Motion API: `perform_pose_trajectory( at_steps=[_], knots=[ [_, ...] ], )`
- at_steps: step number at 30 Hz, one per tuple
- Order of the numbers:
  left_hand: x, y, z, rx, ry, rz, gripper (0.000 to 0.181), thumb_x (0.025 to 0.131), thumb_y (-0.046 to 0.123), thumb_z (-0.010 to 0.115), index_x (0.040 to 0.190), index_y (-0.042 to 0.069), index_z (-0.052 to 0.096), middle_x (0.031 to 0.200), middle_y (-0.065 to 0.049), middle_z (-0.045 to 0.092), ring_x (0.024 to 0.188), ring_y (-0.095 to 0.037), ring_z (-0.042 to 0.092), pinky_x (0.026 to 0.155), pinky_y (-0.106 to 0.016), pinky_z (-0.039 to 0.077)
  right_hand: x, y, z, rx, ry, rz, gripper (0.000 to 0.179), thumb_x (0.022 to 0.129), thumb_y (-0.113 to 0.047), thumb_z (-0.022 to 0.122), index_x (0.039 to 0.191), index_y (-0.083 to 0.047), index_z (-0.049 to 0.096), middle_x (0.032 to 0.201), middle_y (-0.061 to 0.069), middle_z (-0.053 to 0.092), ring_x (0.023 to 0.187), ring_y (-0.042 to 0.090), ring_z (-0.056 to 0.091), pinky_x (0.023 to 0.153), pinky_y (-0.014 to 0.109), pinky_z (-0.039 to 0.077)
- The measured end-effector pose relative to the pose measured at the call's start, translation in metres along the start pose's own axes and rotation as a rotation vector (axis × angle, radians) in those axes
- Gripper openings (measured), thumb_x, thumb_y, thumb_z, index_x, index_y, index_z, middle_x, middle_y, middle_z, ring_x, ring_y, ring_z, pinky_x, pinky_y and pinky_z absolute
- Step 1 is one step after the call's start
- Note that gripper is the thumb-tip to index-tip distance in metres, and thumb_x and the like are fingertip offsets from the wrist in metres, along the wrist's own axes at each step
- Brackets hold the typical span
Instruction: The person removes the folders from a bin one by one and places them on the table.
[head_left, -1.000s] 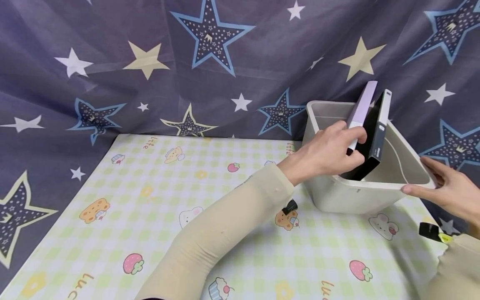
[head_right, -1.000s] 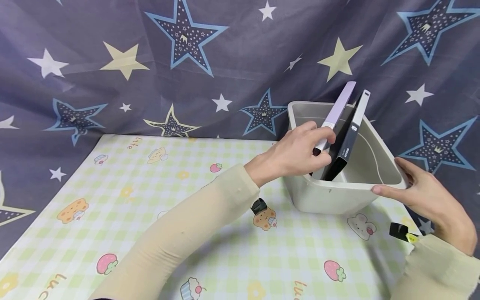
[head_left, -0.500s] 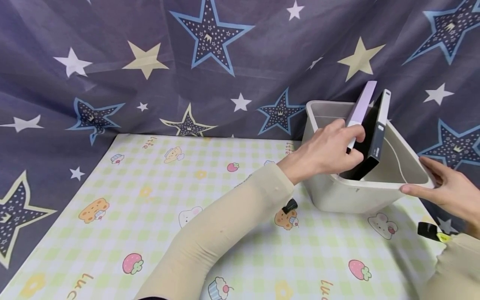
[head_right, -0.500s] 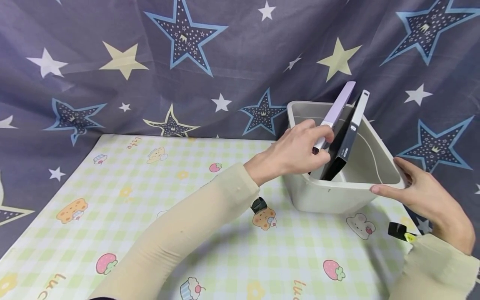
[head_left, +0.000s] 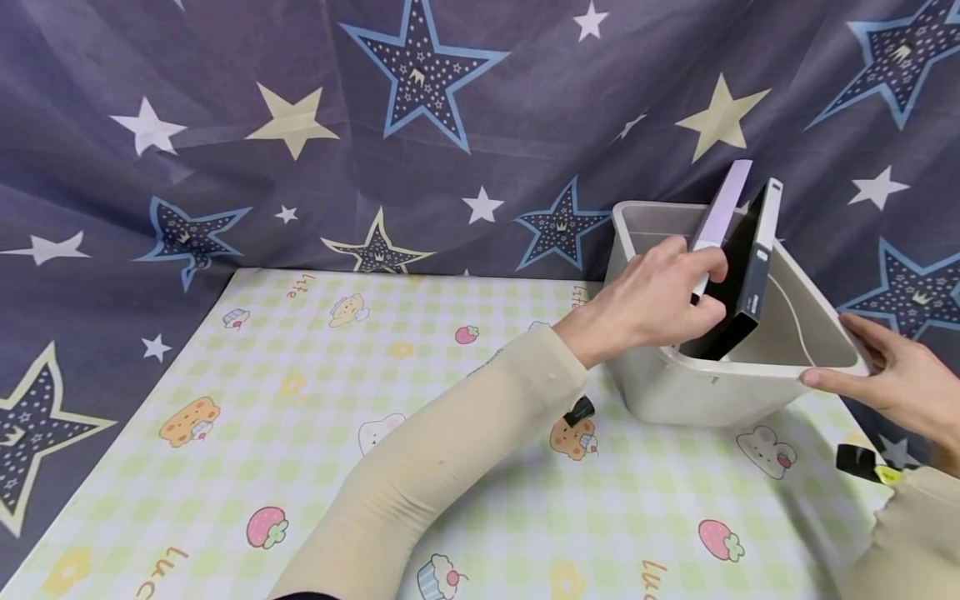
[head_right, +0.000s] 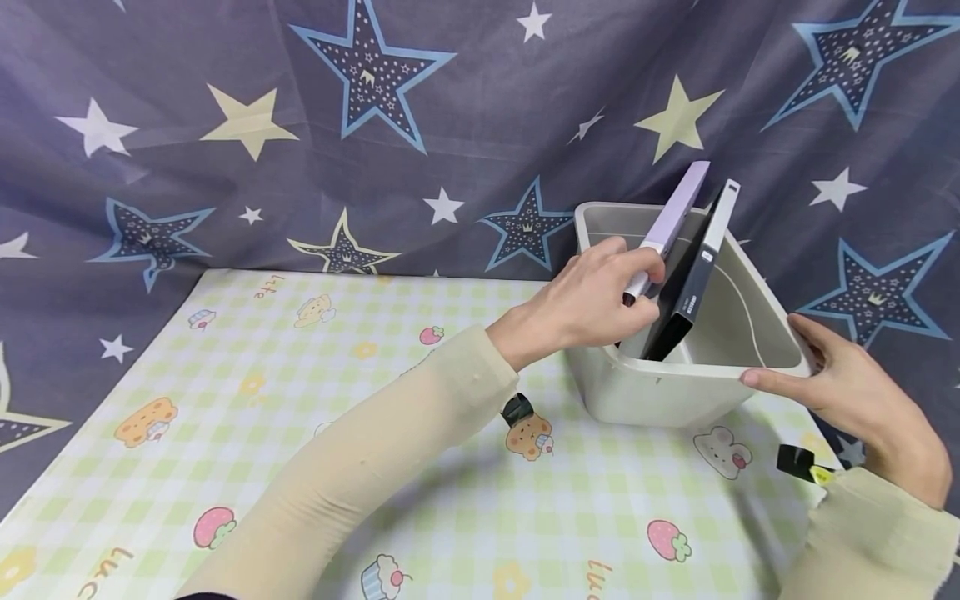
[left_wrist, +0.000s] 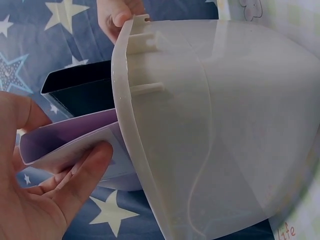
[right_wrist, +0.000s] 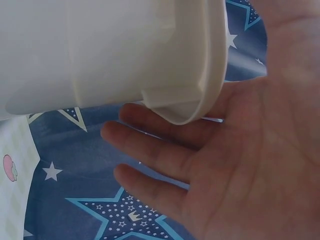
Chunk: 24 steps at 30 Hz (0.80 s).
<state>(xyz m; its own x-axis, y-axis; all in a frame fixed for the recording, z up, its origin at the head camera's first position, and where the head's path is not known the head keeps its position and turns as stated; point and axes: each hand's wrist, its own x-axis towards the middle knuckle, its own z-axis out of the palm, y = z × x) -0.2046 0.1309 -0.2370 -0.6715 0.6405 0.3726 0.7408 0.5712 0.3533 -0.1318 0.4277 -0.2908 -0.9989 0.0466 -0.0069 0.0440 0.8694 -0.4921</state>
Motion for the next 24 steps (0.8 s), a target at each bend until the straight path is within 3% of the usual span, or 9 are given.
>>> perform_pose_trajectory(
  at_steps=[10,18,24],
  knots=[
    [0.0,0.003,-0.002,-0.025,0.021,-0.017,0.025,0.082,0.026,0.056,0.107,0.027,0.057,0.093,0.005,0.046,0.079,-0.01,0.049,0.065,-0.02,0.041,0.0,-0.001,0.0,-0.05,0.01,0.026,0.105,0.087,-0.044,0.067,0.149,0.005,-0.003,0.147,0.041,0.008,0.121,0.063,0.027,0.088,0.069,0.031],
    [0.001,0.001,-0.007,-0.05,0.049,-0.031,0.025,0.083,0.026,0.056,0.108,0.027,0.058,0.093,0.005,0.046,0.08,-0.01,0.048,0.066,-0.02,0.04,-0.001,0.0,0.001,-0.045,0.001,0.031,0.105,0.088,-0.045,0.065,0.149,0.005,-0.005,0.148,0.039,0.003,0.126,0.062,0.019,0.092,0.071,0.027],
    [0.002,0.001,-0.012,-0.063,0.004,-0.068,0.031,0.086,0.028,0.055,0.117,0.028,0.057,0.099,0.005,0.047,0.082,-0.011,0.049,0.067,-0.021,0.041,0.002,0.005,0.001,-0.043,-0.013,0.013,0.106,0.087,-0.046,0.065,0.149,0.004,-0.005,0.149,0.039,0.003,0.129,0.061,0.015,0.094,0.071,0.024]
  ],
)
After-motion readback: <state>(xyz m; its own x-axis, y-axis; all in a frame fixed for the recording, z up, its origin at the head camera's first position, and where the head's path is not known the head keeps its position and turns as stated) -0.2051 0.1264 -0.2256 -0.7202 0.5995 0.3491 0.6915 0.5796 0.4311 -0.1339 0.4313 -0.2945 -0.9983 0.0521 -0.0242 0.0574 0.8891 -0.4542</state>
